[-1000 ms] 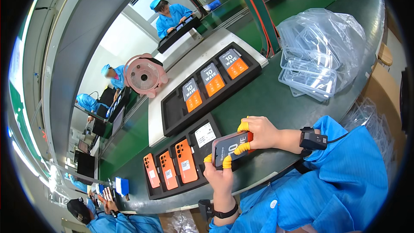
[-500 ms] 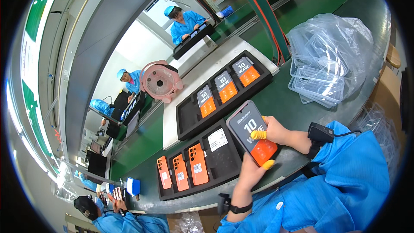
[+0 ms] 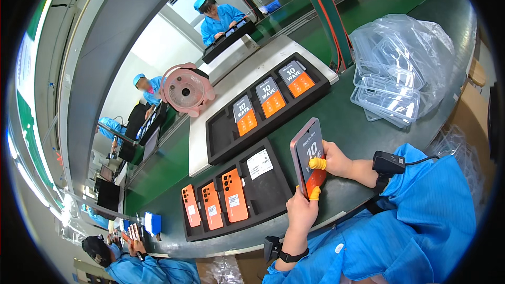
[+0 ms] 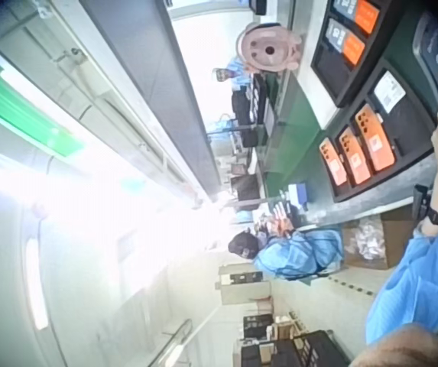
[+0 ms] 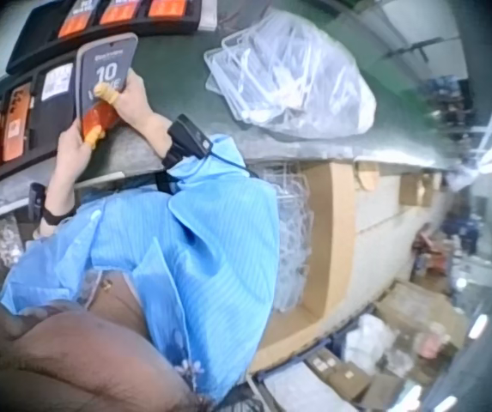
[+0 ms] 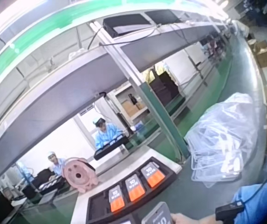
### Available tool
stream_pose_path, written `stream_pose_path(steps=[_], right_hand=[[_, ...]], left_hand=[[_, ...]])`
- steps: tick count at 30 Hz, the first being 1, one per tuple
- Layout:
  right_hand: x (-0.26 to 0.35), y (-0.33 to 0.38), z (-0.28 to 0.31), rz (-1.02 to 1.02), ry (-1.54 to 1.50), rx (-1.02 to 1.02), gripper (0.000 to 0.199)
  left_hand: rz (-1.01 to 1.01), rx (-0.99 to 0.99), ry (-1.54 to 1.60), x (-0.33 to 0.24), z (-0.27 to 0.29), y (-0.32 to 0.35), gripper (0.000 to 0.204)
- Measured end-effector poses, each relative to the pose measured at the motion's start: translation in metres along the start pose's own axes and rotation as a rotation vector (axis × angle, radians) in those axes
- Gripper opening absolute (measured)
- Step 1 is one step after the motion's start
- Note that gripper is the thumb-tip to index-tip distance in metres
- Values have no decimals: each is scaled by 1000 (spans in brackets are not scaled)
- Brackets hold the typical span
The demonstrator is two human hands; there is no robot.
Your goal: The recorder is shown picking up plastic phone cases from a box and placing them onto smartphones on a conveyor belt assembly line.
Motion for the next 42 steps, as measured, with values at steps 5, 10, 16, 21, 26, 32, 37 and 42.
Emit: stream_pose_path(steps=[5, 10, 16, 21, 26, 32, 37, 42], right_hand=[[-6, -3, 2, -118, 15, -10, 41], [-2, -2, -2, -138, 19, -106, 40], [-2, 1, 3, -101, 171, -172, 38], [1, 0, -3, -8, 35, -14, 40], [-23, -3, 12, -49, 105, 366, 50], [-30, -5, 8, -207, 151, 391, 36], [-26, -3, 7, -241, 221, 432, 30], [20, -2, 13, 97, 1010, 109, 22]], left_hand=[[-7, 225, 290, 5, 8, 1, 24], [69, 161, 126, -2, -2, 0, 19], [25, -18, -72, -5, -16, -4, 21], [190, 212, 436, 0, 4, 6, 22], [184, 46, 1132, 32, 66, 10, 32], [379, 74, 701, 81, 106, -8, 25], [452, 252, -93, 47, 106, -17, 35], [361, -421, -484, 51, 112, -9, 34]])
Point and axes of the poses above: each hand's wrist, its own y-axis away from the middle knuckle, its own z-axis out of the back of the hand, x = y × z, the point moved 1 cm from there along -y, towards the middle knuckle, and after that the axes turned 3 degrees about x, right-handed, at the moved point
